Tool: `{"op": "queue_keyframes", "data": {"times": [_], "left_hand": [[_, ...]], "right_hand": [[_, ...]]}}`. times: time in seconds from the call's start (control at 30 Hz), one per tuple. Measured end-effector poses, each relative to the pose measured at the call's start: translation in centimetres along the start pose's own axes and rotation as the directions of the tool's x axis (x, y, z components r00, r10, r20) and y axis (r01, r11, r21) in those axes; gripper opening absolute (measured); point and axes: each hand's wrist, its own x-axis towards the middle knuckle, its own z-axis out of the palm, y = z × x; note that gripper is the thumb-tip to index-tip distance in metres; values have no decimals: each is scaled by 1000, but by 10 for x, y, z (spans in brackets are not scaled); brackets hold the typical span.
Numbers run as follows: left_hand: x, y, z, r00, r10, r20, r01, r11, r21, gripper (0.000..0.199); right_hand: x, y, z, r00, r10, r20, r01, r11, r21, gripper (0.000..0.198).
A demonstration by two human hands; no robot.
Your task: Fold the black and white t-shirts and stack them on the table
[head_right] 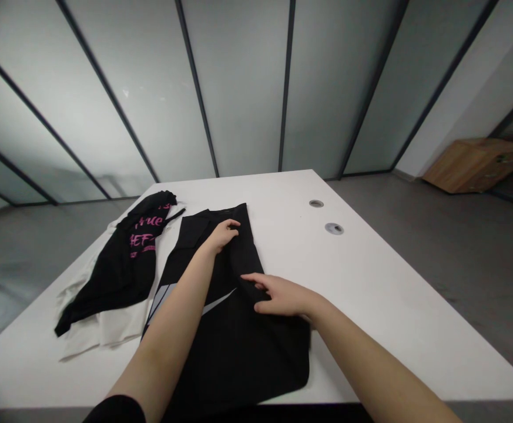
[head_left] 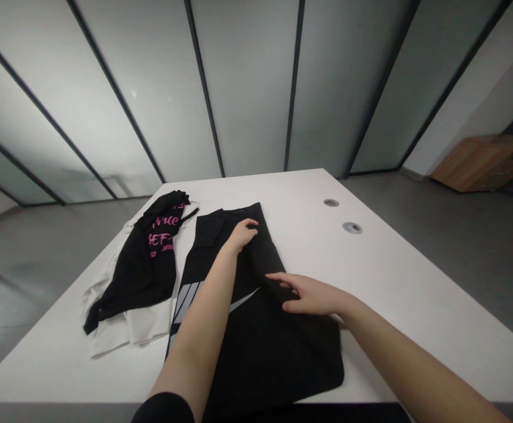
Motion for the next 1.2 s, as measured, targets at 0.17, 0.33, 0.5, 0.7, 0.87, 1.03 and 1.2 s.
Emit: {"op": "queue_keyframes", "data": {"times": [0.17, 0.33, 0.5, 0.7, 0.87, 1.03, 1.2], "left_hand": [[0, -12, -11, 991, -116, 67, 124, 984, -131, 40], [3, -17, -2, 983, -154, 96, 177, 923, -341, 46], [8, -18, -6, 997, -59, -39, 45, 957, -287, 37], [4, -17, -12, 991, 89, -96, -69, 977, 200, 38], [-10, -6, 3, 965, 232, -126, -80, 712, 698, 41], [-23, 0, 34, 962, 255, 97, -224, 535, 815, 47], [-21, -14, 49, 986, 119, 118, -161, 478, 863, 73]], "right_hand": [[-5, -9, 1, 978, 34, 207, -23, 998, -53, 87], [-4, -12, 3, 938, 77, 338, -60, 996, -62, 93], [-6, -12, 1, 919, 141, 367, -98, 986, -134, 95], [-7, -9, 4, 642, 212, 737, -391, 917, 77, 80], [4, -3, 19, 921, 134, 366, -213, 959, 184, 51], [21, 12, 28, 929, -241, -280, 191, 962, -194, 24], [32, 34, 37, 914, -350, -205, 223, 856, -466, 38]]}}
